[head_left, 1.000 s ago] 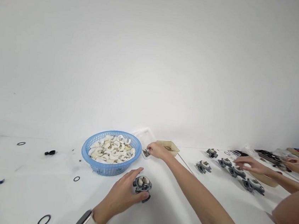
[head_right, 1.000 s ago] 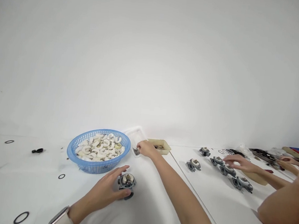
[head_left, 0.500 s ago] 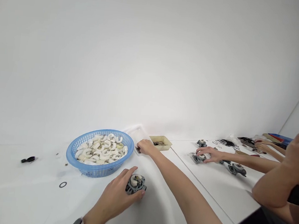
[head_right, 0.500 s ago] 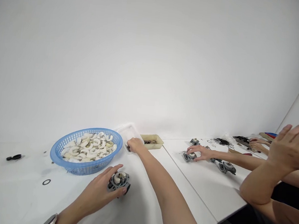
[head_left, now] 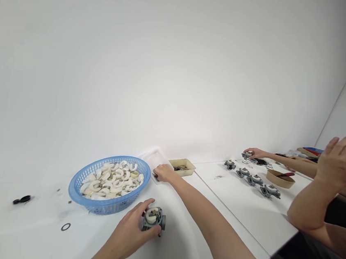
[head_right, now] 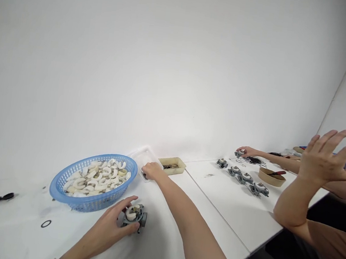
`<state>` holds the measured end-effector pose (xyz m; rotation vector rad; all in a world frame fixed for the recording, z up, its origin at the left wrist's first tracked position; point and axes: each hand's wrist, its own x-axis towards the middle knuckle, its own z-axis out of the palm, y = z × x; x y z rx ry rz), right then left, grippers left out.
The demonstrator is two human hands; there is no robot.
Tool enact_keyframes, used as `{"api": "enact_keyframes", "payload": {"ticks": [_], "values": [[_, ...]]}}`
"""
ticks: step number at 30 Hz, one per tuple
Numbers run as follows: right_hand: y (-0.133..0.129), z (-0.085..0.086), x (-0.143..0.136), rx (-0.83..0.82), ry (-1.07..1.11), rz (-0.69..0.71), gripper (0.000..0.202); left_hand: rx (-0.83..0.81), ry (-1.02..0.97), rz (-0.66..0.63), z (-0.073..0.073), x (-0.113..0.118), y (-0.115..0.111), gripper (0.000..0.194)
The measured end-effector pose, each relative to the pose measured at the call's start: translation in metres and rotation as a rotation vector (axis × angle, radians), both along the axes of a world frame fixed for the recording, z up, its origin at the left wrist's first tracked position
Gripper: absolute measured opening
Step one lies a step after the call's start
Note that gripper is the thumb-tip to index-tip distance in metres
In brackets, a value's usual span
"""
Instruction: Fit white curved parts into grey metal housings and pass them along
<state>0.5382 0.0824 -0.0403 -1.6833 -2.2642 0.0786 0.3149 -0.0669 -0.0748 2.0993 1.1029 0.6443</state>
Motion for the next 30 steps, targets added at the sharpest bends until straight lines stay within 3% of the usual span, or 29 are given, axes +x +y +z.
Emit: {"api": "enact_keyframes", "payload": {"ticks": [7,14,18,22,30], "values": [[-0.020,0.015,0.016,-0.094,0.181,-0.019,0.029,0.104,0.043,-0.051,0.005,-0.002,0.001,0.045],[-0.111,0.002,0.015,-0.173,0.672,0.047,0.009,0.138,0.006,-0.024,0.005,-0.003,-0.002,0.045],[-0.152,-0.006,0.009,-0.312,0.890,0.096,0.012,0.153,-0.046,-0.005,0.008,-0.002,-0.004,0.039],[-0.160,-0.011,0.003,-0.414,1.016,0.080,0.014,0.128,-0.073,-0.015,0.014,-0.003,-0.005,0.028],[-0.151,-0.017,-0.011,-0.531,1.165,0.020,0.016,0.037,-0.096,-0.017,0.015,-0.003,-0.003,0.038]]}}
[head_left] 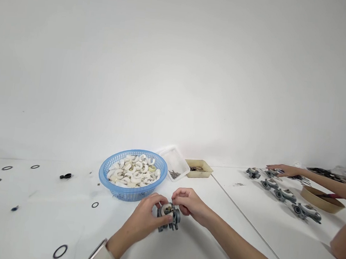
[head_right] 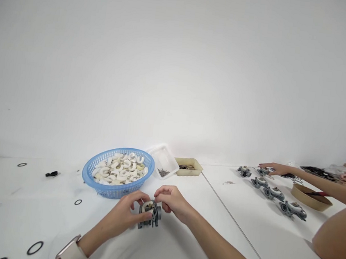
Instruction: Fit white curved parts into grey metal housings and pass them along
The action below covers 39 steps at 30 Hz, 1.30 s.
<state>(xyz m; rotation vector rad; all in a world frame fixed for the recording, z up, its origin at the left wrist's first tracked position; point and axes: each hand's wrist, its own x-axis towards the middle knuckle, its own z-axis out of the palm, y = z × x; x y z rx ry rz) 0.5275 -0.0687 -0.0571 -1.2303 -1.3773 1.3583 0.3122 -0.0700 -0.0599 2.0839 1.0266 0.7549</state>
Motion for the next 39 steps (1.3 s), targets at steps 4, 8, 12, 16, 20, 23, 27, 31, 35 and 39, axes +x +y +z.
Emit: {"api": "enact_keyframes", "payload": {"ticks": [4,8,12,16,20,23,27,31,35,39], "values": [[0.001,0.000,0.000,-0.051,0.023,0.021,0.015,0.003,-0.011,0.002,-0.002,0.002,-0.001,0.036],[0.006,0.000,0.002,-0.073,0.008,0.048,0.014,0.006,-0.011,0.008,-0.001,0.003,-0.002,0.034],[0.006,0.002,0.006,-0.066,-0.041,0.070,0.018,0.013,-0.012,0.016,-0.001,0.004,-0.003,0.033],[-0.004,0.004,0.013,-0.018,-0.100,0.118,0.029,0.007,-0.016,0.022,-0.002,0.004,-0.003,0.035],[-0.013,-0.001,0.018,0.077,-0.148,0.134,0.037,-0.002,-0.041,0.006,-0.003,0.003,-0.003,0.034],[-0.014,-0.008,0.019,0.196,-0.171,0.116,0.031,0.003,-0.044,0.001,-0.004,0.003,-0.003,0.033],[-0.014,-0.014,0.018,0.296,-0.196,0.112,0.027,0.029,-0.038,-0.001,-0.004,0.003,-0.001,0.033],[-0.017,-0.014,0.018,0.322,-0.224,0.113,0.025,0.031,-0.032,0.010,-0.004,0.004,0.000,0.030],[-0.018,-0.014,0.018,0.338,-0.263,0.110,0.026,0.019,-0.021,-0.006,-0.004,0.003,0.001,0.033],[-0.018,-0.008,0.020,0.361,-0.309,0.117,0.030,0.016,0.013,-0.013,-0.006,0.002,0.004,0.040]]}}
